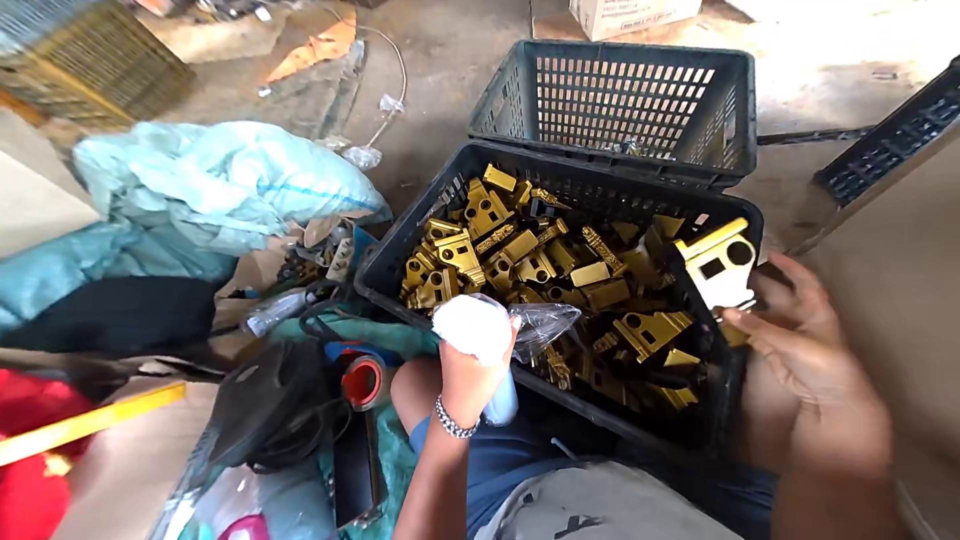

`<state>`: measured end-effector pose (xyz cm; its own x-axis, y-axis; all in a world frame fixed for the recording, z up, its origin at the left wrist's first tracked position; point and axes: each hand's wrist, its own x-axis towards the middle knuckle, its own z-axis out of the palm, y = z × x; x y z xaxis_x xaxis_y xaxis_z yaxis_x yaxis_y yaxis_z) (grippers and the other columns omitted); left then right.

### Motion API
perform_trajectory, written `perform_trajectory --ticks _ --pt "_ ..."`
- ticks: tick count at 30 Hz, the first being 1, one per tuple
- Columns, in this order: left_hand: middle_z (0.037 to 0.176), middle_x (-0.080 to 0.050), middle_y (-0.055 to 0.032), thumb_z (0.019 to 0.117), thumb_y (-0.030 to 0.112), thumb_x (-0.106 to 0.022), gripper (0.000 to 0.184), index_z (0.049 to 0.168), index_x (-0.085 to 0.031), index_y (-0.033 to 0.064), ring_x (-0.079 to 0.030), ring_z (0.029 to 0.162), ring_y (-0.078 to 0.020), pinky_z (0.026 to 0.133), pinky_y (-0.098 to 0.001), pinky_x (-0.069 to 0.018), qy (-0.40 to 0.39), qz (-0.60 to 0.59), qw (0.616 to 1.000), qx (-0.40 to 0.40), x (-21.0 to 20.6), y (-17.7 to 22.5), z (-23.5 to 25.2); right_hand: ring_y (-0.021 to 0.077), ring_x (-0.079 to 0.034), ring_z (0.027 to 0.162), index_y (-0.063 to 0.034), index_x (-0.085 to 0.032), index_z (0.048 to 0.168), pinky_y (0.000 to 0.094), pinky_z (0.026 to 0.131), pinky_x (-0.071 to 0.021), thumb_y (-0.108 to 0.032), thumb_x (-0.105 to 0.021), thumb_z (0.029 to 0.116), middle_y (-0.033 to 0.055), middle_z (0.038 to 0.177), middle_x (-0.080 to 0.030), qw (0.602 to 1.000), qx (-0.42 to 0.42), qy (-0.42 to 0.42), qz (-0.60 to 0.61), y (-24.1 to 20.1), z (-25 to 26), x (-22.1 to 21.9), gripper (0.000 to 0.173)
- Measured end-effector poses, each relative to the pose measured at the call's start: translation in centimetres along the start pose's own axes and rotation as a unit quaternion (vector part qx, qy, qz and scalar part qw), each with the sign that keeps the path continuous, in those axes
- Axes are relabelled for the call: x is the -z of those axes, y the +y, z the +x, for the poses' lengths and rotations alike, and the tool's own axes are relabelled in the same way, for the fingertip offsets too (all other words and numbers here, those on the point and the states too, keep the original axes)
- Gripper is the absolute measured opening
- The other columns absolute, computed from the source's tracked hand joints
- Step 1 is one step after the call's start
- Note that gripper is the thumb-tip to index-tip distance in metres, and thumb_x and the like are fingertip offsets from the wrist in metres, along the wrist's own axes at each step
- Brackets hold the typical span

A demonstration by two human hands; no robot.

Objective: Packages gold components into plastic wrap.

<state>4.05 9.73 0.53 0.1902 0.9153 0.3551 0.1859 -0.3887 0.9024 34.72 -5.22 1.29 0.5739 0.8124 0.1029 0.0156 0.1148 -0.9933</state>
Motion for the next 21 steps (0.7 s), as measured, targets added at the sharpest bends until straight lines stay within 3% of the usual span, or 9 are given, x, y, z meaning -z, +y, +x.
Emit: perform_trajectory --ticks 1,3,7,10,12,14,15,17,21 --pt "0.093 -0.071 -0.0038 0.0795 0.01 -0.082 0.038 0.105 -0.063 -0.0109 -0.067 0.089 0.0011 0.087 -0.0181 -0.0565 -0.004 0.008 1.0 -0.019 -0.3 -0.2 0.0 0.013 -0.069 0.107 -0.0077 -0.03 0.149 0.0332 0.087 -0.0625 -0.002 -0.077 0.0773 0.0012 0.129 -0.063 0.997 -0.018 -0.05 0.052 0.5 0.0 -0.8 0.086" --pt "0.091 -0.072 -0.0058 0.0787 0.012 -0.082 0.038 0.103 -0.064 -0.0112 -0.068 0.088 0.0005 0.086 -0.0189 -0.0573 -0.015 0.031 0.997 -0.071 -0.9 -0.2 0.1 0.0191 -0.072 0.096 -0.0052 -0.046 0.135 0.0388 0.082 -0.0636 0.002 -0.072 0.079 0.0056 0.115 -0.07 0.986 -0.077 -0.073 0.127 1.4 0.5 -3.5 0.062" --pt "0.086 -0.074 -0.0118 0.0761 0.02 -0.082 0.038 0.097 -0.068 -0.0095 -0.071 0.084 -0.0058 0.083 -0.0226 -0.0579 -0.012 0.11 0.986 -0.123 -1.1 0.5 0.4 0.0235 -0.076 0.084 -0.0079 -0.054 0.121 0.0445 0.075 -0.0662 -0.012 -0.074 0.0815 0.0058 0.099 -0.074 0.98 -0.085 -0.08 0.16 -0.2 1.0 -6.0 0.044" --pt "0.089 -0.074 -0.0103 0.0758 0.018 -0.084 0.041 0.1 -0.067 -0.0105 -0.071 0.085 -0.0055 0.084 -0.0233 -0.0585 -0.031 0.063 0.995 -0.071 -1.8 1.0 0.3 0.0113 -0.067 0.11 -0.0008 -0.057 0.138 0.0296 0.096 -0.058 -0.02 -0.077 0.0853 0.007 0.127 -0.067 0.955 0.036 -0.292 -0.036 -1.4 1.6 -7.1 0.06" --pt "0.092 -0.073 -0.0057 0.0791 0.009 -0.082 0.035 0.105 -0.065 -0.0076 -0.07 0.088 -0.0055 0.086 -0.0243 -0.0588 -0.053 -0.063 0.996 0.031 -3.0 2.3 -0.1 0.0062 -0.069 0.103 0.0042 -0.063 0.124 0.0235 0.091 -0.0577 -0.021 -0.074 0.0881 0.0106 0.115 -0.071 0.933 0.139 -0.279 -0.179 -0.7 1.3 -9.8 0.045" --pt "0.09 -0.072 -0.004 0.0832 -0.001 -0.076 0.023 0.103 -0.065 -0.0029 -0.07 0.088 -0.0091 0.085 -0.0281 -0.0594 -0.029 -0.202 0.972 0.113 -3.9 4.0 0.2 0.0228 -0.072 0.092 0.0082 -0.066 0.113 0.0378 0.083 -0.0607 -0.013 -0.073 0.086 0.0203 0.106 -0.071 0.907 0.216 -0.198 -0.304 0.6 0.8 -12.2 0.035" --pt "0.09 -0.073 -0.0044 0.0846 -0.003 -0.073 0.02 0.103 -0.065 -0.0029 -0.07 0.087 -0.0098 0.085 -0.0288 -0.0595 -0.014 -0.228 0.967 0.116 -4.1 4.3 0.2 0.0344 -0.073 0.091 0.0111 -0.064 0.114 0.0482 0.079 -0.061 -0.009 -0.073 0.0836 0.0265 0.108 -0.069 0.89 0.22 -0.195 -0.347 1.1 0.5 -13.1 0.037" --pt "0.093 -0.072 -0.006 0.0844 0.0 -0.073 0.024 0.105 -0.065 -0.0082 -0.07 0.09 -0.0065 0.087 -0.0249 -0.0583 -0.01 -0.164 0.985 0.048 -4.3 3.8 -0.6 0.0386 -0.073 0.09 0.0126 -0.054 0.125 0.0524 0.077 -0.0601 -0.014 -0.07 0.0876 0.0274 0.113 -0.068 0.877 0.182 -0.235 -0.378 1.8 -0.3 -14.4 0.049" --pt "0.097 -0.074 -0.0156 0.0743 0.025 -0.085 0.047 0.102 -0.069 -0.0101 -0.07 0.097 -0.0141 0.094 -0.0296 -0.0555 -0.045 0.048 0.988 -0.138 -3.3 2.4 -1.2 0.0325 -0.061 0.121 0.0097 -0.037 0.146 0.0448 0.103 -0.0508 -0.015 -0.072 0.0836 0.028 0.133 -0.058 0.928 0.024 -0.285 -0.239 1.0 1.3 -15.7 0.076"
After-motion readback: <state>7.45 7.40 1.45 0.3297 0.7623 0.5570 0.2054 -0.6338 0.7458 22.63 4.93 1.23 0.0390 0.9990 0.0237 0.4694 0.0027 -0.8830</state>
